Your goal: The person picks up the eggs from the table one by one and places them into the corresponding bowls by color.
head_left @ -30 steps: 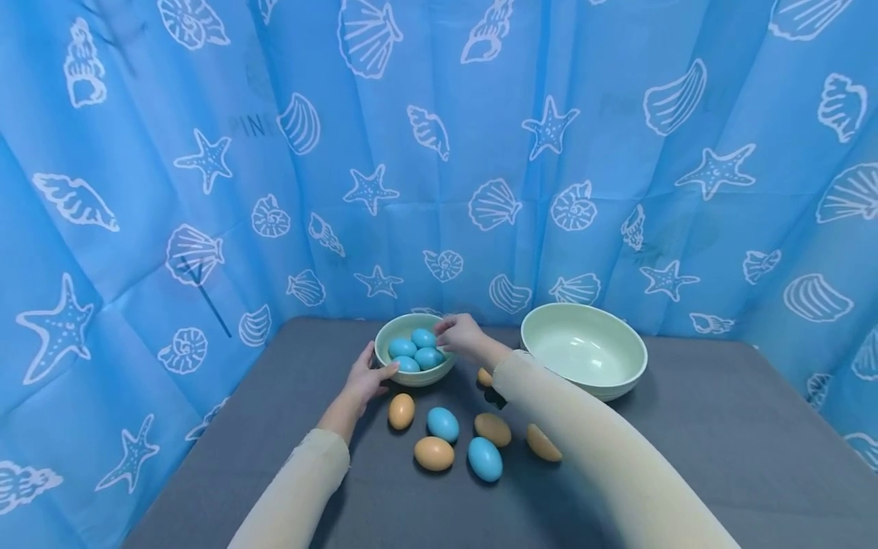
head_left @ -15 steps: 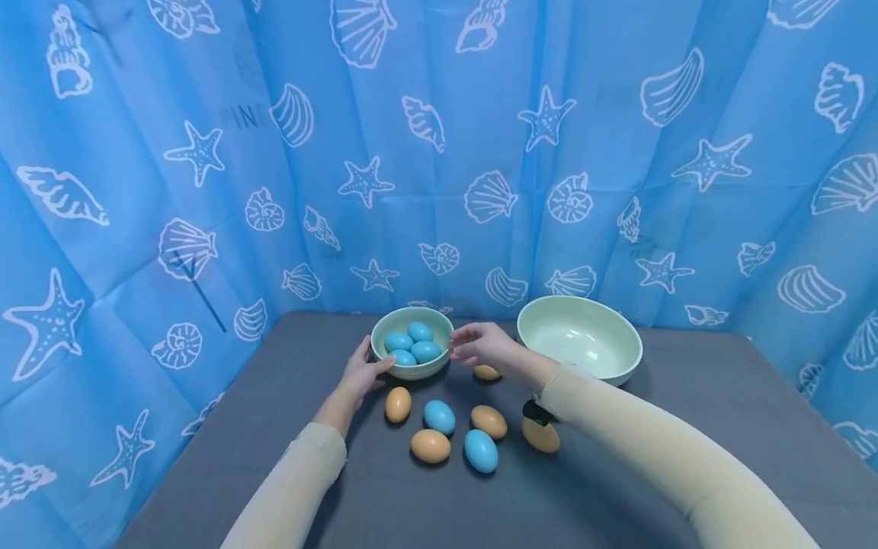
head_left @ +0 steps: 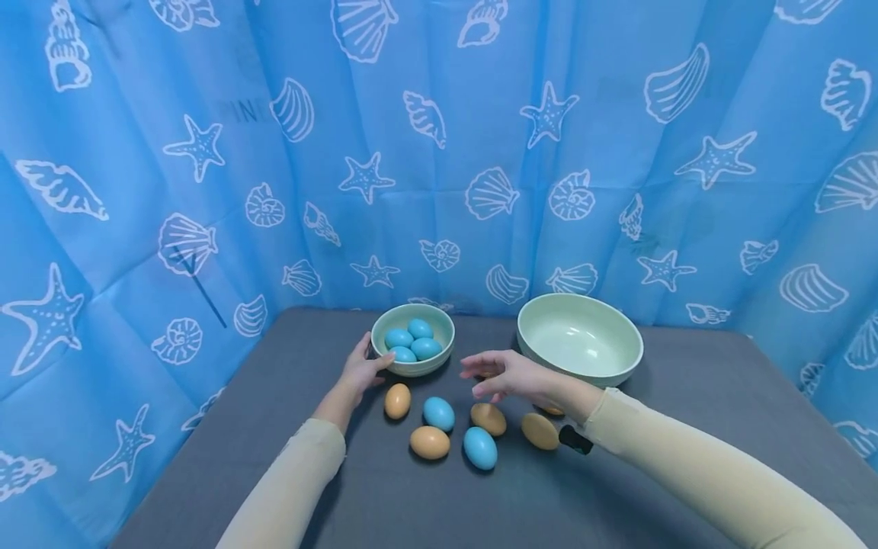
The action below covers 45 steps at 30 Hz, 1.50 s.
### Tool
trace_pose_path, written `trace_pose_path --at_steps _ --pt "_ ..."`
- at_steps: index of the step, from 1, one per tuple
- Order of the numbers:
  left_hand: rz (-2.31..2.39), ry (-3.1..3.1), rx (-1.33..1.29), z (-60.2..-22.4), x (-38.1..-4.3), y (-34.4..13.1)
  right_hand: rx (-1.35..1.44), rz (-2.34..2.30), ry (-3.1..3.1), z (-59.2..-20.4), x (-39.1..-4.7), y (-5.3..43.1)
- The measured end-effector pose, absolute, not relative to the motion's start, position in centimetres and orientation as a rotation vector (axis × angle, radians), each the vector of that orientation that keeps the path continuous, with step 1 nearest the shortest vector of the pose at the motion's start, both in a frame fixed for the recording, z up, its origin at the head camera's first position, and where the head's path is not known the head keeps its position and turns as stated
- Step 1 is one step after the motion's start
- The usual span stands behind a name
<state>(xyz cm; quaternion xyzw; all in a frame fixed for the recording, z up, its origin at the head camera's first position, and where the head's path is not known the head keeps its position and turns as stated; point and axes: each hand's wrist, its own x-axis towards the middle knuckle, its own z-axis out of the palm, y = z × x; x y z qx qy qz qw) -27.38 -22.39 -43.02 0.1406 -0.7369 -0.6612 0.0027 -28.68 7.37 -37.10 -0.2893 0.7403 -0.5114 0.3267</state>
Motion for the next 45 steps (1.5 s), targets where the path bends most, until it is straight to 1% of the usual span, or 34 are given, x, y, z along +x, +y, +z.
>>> trace_pose_path --at_steps 7,16,26,35,42,45 --pt "-2.080 -2.302 0.432 -42.7 -27.5 -22.5 -0.870 -1.208 1.916 -37.6 -28.0 8.4" --pt "-2.085 -2.314 0.439 -42.5 -27.4 -22.4 -0.898 -1.072 1.856 -38.1 -27.2 8.9" --pt "-2.095 -2.312 0.433 -42.5 -27.4 -22.4 -1.001 -0.973 1.887 -39.0 -26.3 9.0" --pt "-2.107 -2.302 0.447 -42.7 -27.5 -22.4 -0.983 -0.954 1.882 -39.6 -25.6 8.9" --pt "-2.099 -2.298 0.466 -42.8 -27.4 -22.2 -1.050 -0.884 1.881 -39.8 -25.4 8.7" --pt "-2.096 -2.300 0.471 -42.8 -27.4 -22.2 -1.021 -0.904 1.920 -40.1 -25.1 8.4"
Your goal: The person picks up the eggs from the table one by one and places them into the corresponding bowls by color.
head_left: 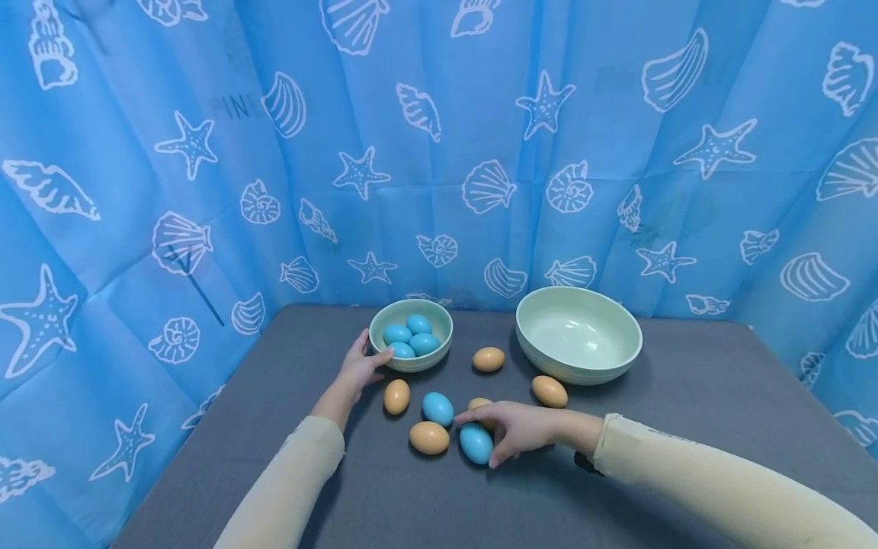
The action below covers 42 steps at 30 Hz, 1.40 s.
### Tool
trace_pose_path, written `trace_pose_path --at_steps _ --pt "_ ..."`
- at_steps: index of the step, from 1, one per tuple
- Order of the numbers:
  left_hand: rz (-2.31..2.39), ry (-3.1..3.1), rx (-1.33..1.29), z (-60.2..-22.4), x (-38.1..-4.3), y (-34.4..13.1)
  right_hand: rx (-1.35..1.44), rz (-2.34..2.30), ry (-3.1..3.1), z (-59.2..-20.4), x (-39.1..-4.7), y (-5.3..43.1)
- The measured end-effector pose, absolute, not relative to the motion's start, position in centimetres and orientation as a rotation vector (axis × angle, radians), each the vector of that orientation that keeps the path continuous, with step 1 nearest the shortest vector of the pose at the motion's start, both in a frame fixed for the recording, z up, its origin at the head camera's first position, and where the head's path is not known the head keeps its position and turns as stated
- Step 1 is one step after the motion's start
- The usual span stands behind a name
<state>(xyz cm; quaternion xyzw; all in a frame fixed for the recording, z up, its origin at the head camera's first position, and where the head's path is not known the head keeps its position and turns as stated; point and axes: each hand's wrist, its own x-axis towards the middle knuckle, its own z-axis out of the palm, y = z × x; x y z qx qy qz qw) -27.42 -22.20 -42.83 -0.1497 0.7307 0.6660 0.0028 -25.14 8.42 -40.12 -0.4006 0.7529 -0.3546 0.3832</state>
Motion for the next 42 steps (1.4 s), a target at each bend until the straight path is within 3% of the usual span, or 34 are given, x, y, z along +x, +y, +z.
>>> trace_pose_path --at_steps 42 --pt "2.106 2.293 -0.449 -43.0 -27.4 -22.2 -0.912 -1.276 1.906 -38.5 -26.6 7.6"
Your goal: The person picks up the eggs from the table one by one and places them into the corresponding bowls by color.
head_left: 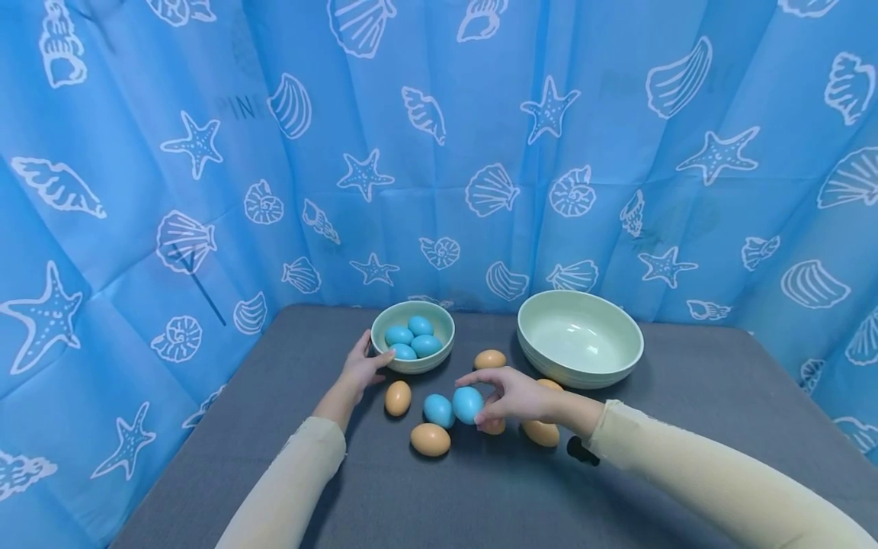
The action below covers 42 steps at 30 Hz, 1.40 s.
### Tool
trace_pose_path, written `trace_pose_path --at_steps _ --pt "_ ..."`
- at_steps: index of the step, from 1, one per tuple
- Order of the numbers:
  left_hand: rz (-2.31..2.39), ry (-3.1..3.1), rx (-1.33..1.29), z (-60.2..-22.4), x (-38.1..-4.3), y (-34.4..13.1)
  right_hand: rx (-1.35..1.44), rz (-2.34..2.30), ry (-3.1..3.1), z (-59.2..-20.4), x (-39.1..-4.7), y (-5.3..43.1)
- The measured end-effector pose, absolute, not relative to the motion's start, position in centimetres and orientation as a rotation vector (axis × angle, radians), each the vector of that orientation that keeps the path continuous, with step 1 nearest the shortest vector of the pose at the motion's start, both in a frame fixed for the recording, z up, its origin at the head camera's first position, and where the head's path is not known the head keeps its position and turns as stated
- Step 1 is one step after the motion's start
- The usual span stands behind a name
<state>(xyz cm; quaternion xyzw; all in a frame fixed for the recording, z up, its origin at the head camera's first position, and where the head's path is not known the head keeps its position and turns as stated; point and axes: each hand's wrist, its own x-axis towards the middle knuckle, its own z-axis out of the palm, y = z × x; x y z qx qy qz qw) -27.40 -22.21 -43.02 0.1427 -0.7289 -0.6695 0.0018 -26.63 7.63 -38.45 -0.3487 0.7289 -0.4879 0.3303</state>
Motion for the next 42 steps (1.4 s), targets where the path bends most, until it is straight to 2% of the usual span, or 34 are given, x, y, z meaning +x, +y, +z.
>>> trace_pose_path --at_steps 25,33,42 --pt "-2.016 -2.332 0.483 -42.3 -27.8 -21.8 -0.849 -1.422 2.016 -36.3 -29.2 5.4" --pt "-1.891 -2.365 0.335 -42.5 -27.7 -21.9 -0.766 -1.474 2.030 -36.1 -30.3 4.1" --pt "-1.895 -2.383 0.364 -42.3 -27.7 -22.1 -0.752 -1.533 2.088 -36.4 -31.7 2.5"
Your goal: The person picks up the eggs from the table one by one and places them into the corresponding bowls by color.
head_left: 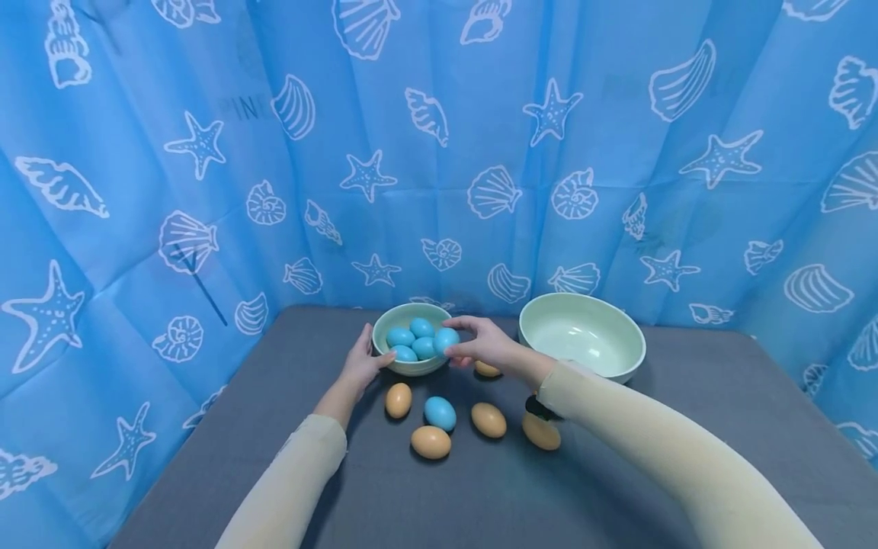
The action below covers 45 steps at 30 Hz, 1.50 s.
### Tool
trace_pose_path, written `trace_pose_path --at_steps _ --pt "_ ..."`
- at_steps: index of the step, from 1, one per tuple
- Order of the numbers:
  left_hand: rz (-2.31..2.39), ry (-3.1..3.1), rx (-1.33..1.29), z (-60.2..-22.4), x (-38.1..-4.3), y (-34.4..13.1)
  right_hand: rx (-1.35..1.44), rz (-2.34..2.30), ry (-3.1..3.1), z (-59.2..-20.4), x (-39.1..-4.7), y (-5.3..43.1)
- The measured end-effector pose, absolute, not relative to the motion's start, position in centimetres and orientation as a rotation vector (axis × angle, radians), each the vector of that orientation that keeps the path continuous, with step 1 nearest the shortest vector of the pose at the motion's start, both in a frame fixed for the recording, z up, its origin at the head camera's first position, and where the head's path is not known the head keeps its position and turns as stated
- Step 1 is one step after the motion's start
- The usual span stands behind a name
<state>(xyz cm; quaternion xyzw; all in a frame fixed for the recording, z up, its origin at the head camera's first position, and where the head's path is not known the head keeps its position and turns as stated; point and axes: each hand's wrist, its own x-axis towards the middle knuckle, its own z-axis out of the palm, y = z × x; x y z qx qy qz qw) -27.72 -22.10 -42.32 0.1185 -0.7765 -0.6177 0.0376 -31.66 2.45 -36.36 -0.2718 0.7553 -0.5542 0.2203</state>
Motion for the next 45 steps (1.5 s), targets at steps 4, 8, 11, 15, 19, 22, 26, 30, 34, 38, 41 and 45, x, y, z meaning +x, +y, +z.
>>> trace_pose_path --at_steps 4,8,11,15,19,22,26,30,34,38,41,45 --pt "-1.944 -2.372 0.397 -42.1 -27.6 -22.0 -0.713 -1.533 2.133 -36.5 -32.2 1.6" --pt "-1.965 -2.366 0.415 -42.0 -27.5 -21.9 -0.688 -1.514 2.172 -36.7 -32.8 0.8" --pt "-1.959 -2.369 0.418 -42.0 -27.5 -21.9 -0.697 -1.467 2.207 -37.0 -33.1 0.1" --pt "-1.959 -2.364 0.422 -42.1 -27.6 -22.0 -0.699 -1.389 2.236 -37.5 -33.6 -0.8" --pt "-1.970 -2.357 0.424 -42.3 -27.6 -21.9 -0.679 -1.318 2.276 -37.9 -34.0 -1.5" --pt "-1.980 -2.353 0.417 -42.3 -27.6 -21.9 -0.687 -1.260 2.320 -37.9 -34.0 -1.9" --pt "-1.983 -2.351 0.408 -42.3 -27.6 -22.0 -0.754 -1.167 2.359 -37.6 -34.0 -2.3" --pt "-1.975 -2.357 0.402 -42.2 -27.6 -22.1 -0.808 -1.118 2.346 -37.3 -34.0 -2.5" --pt "-1.965 -2.363 0.405 -42.2 -27.5 -22.1 -0.794 -1.176 2.293 -37.2 -33.8 -2.1" --pt "-1.962 -2.367 0.411 -42.2 -27.4 -22.1 -0.768 -1.277 2.297 -37.5 -33.4 -1.4" --pt "-1.967 -2.366 0.416 -42.2 -27.4 -22.1 -0.760 -1.355 2.313 -37.6 -33.0 -0.8" --pt "-1.975 -2.359 0.424 -42.2 -27.6 -22.1 -0.808 -1.385 2.288 -37.7 -32.6 -0.1"
